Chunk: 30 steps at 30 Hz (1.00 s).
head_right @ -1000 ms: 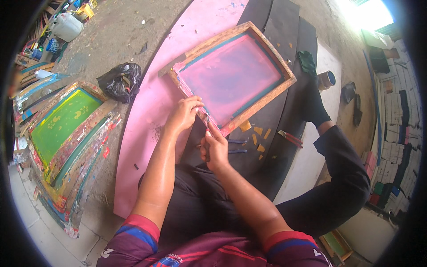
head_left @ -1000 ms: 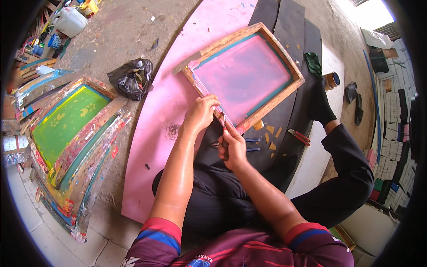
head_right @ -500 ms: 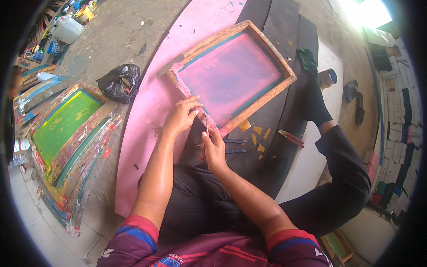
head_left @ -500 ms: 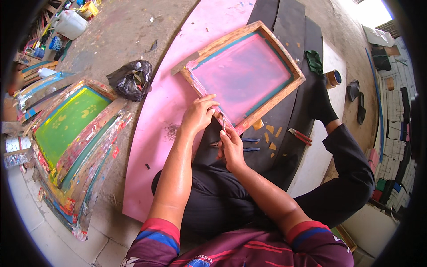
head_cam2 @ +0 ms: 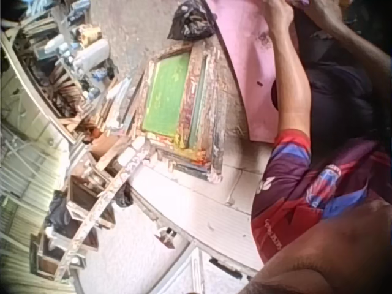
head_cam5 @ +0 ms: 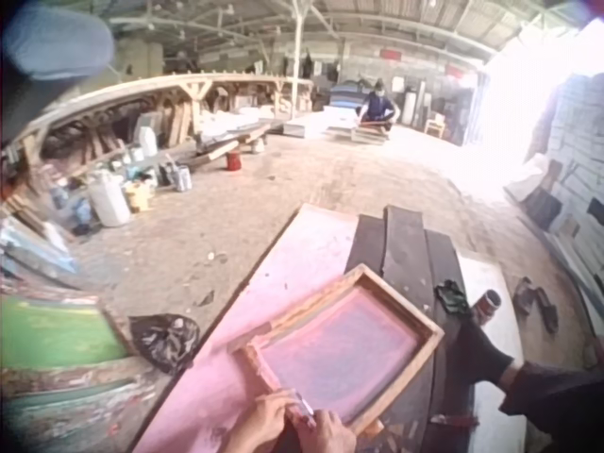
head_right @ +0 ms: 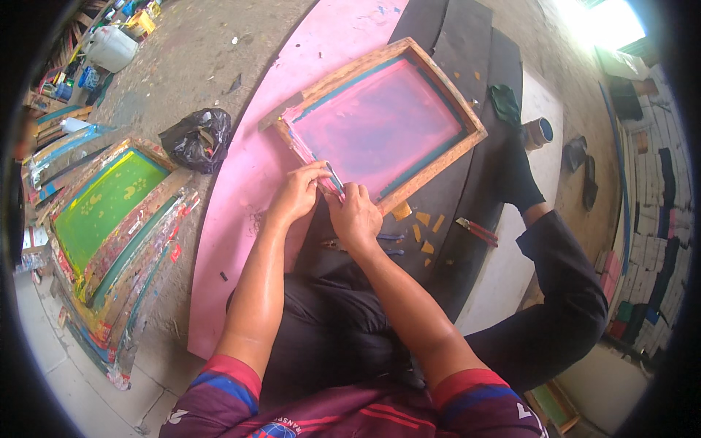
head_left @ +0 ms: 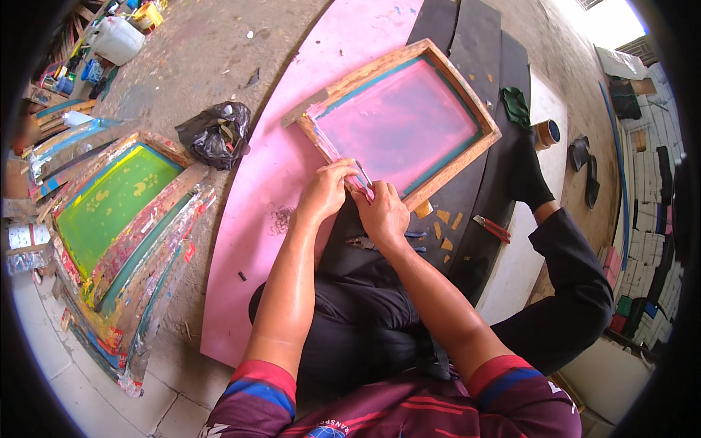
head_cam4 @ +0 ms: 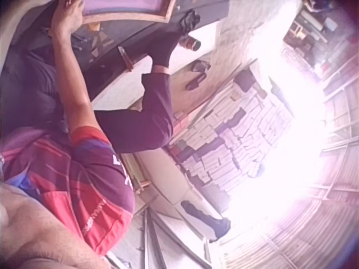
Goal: The person sits on the floor and uses pliers and a screwdriver to remove staples and fasteners from a wooden screen printing frame. They then insert new fasteners into the frame's edge and secure them, working methodically along the perimeter.
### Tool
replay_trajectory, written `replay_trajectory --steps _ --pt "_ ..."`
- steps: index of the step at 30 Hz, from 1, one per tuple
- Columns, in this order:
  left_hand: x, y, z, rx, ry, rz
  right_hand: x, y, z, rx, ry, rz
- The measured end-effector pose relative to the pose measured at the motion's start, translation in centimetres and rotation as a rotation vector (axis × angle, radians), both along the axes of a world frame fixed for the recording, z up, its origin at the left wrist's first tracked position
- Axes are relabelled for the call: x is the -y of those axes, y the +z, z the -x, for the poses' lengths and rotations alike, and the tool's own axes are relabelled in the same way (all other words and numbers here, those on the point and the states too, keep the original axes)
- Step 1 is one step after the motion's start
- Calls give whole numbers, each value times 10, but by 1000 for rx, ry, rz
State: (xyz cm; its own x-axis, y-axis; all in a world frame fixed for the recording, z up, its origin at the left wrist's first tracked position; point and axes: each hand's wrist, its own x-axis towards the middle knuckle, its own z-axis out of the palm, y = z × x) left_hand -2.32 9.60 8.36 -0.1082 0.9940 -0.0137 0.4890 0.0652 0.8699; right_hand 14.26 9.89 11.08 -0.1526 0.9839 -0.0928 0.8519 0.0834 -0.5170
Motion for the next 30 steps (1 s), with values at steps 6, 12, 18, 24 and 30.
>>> replay_trajectory --steps 6,12,18,24,30 --pt "-1 2 1 1 5 28 -5 -14 1 72 17 50" --pt "1 6 -6 -97 13 37 -14 -12 1 44 -47 109" --pt "1 -3 -7 -98 15 19 -11 7 -9 56 -126 262" --pt "1 -5 -6 -100 16 1 -13 14 -21 5 -138 356" --pt "0 0 -8 -65 22 58 -14 10 -35 27 -172 313"
